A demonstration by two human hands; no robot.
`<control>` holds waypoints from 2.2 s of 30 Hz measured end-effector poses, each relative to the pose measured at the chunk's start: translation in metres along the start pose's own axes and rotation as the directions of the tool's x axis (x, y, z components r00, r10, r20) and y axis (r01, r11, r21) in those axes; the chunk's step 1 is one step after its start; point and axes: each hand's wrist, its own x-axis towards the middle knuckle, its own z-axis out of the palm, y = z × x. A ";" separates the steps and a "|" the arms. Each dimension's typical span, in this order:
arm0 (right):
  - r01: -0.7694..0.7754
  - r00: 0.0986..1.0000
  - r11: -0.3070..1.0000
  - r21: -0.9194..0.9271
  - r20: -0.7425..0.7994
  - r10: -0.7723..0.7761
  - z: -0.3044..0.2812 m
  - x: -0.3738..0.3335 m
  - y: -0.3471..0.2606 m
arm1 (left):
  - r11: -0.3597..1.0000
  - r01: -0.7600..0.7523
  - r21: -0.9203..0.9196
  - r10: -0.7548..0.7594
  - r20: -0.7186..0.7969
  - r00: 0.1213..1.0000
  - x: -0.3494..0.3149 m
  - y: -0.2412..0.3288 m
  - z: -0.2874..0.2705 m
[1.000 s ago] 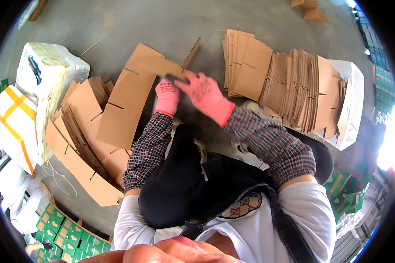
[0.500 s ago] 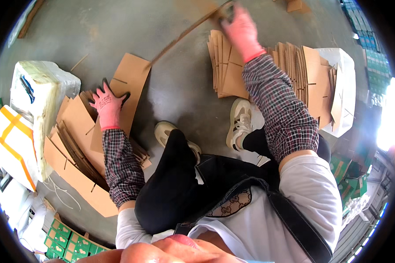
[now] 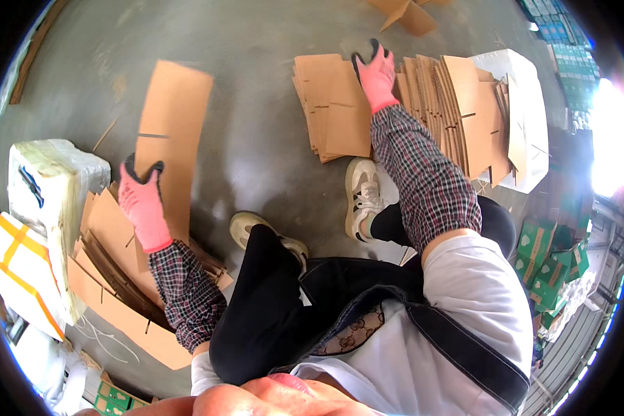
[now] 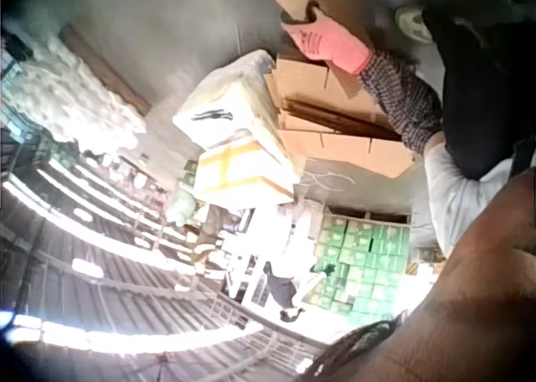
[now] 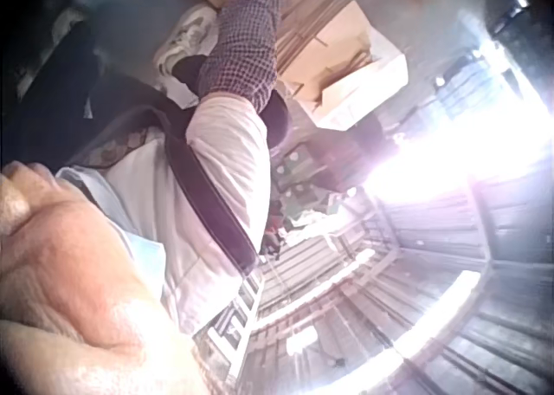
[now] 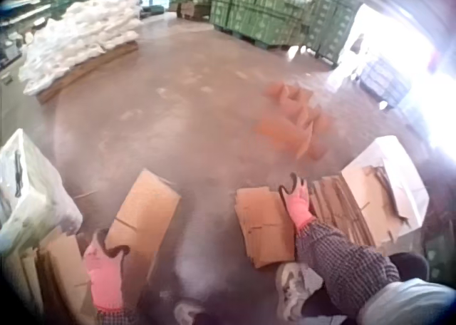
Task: The person assembles cardboard partition inserts by interlocking flat slotted cardboard pieces by hand and places the assembled inserts into a white container.
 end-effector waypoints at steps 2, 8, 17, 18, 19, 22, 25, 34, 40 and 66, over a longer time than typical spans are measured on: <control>-0.076 0.983 0.974 0.211 0.182 0.037 0.009 0.032 0.007 | 0.947 -0.049 -0.316 0.036 -0.045 0.998 0.011 0.010 -0.005; -0.280 0.929 0.959 0.053 0.268 0.257 0.016 -0.099 0.014 | 0.955 -0.169 0.242 0.114 0.227 0.967 0.016 0.012 0.078; -0.177 0.956 0.984 -0.011 0.235 0.174 -0.034 -0.116 0.012 | 0.969 -0.221 0.114 0.167 0.362 0.917 -0.006 0.004 0.127; -0.140 0.964 0.990 0.005 0.228 0.136 -0.050 -0.106 -0.007 | 0.967 -0.231 0.111 0.178 0.354 0.918 -0.005 0.004 0.128; -0.036 0.979 0.995 -0.091 0.195 0.053 -0.054 -0.095 -0.011 | 0.969 -0.221 0.111 0.169 0.358 0.918 -0.003 0.009 0.131; 0.113 0.981 0.967 -0.227 0.178 -0.073 -0.063 -0.079 -0.012 | 0.970 -0.226 0.090 0.170 0.413 0.895 -0.005 0.014 0.134; 0.070 0.994 0.987 0.146 0.075 -0.082 -0.080 -0.069 -0.053 | 0.977 -0.211 0.028 0.176 0.454 0.873 -0.002 0.013 0.132; 0.832 0.437 0.555 -0.009 0.625 -0.646 -0.033 -0.160 -0.210 | 0.957 -0.292 0.011 0.265 0.383 0.885 -0.015 0.021 0.147; 0.872 0.380 0.489 -0.029 0.671 -0.636 -0.011 -0.162 -0.216 | 0.971 -0.237 0.042 0.193 0.453 0.870 -0.028 0.019 0.157; 0.607 0.785 0.775 -0.174 0.279 -0.553 -0.043 0.153 -0.152 | 0.422 0.004 -0.906 0.154 0.076 0.985 -0.066 0.065 0.032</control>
